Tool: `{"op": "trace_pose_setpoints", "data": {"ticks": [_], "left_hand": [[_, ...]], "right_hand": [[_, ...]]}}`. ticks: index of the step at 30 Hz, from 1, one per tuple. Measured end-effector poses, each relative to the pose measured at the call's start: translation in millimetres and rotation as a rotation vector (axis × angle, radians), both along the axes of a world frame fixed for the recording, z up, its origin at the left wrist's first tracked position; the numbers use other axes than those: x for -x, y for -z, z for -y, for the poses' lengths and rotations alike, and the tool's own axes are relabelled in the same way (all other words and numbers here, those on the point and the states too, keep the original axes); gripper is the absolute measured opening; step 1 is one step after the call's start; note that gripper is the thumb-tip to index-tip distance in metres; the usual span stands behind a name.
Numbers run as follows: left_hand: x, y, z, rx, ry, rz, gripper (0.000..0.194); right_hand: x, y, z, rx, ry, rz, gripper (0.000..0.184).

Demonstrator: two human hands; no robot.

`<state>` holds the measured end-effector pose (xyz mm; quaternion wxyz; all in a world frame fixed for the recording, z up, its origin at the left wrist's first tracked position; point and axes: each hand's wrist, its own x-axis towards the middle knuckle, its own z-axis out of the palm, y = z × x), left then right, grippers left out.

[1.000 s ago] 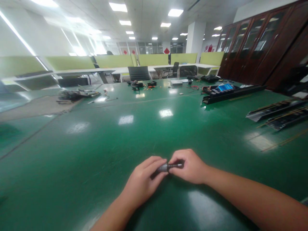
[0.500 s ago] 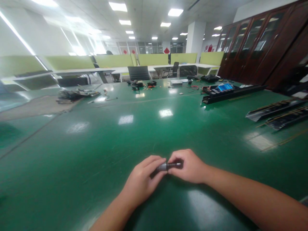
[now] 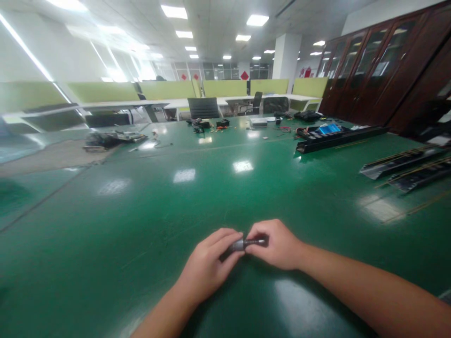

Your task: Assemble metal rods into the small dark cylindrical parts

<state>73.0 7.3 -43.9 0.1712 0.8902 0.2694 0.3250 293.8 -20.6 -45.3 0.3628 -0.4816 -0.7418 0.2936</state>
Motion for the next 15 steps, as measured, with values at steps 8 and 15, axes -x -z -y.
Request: {"op": "trace_pose_setpoints", "data": {"ticks": [8, 15], "left_hand": [[-0.3, -0.6, 0.0, -0.021, -0.008, 0.014, 0.03], [0.5, -0.2, -0.1, -0.034, -0.024, 0.007, 0.029]], "right_hand": [[-1.3, -1.4, 0.7, -0.008, 0.007, 0.011, 0.005], [-1.6, -2.4, 0.3, -0.013, 0.016, 0.03, 0.006]]}}
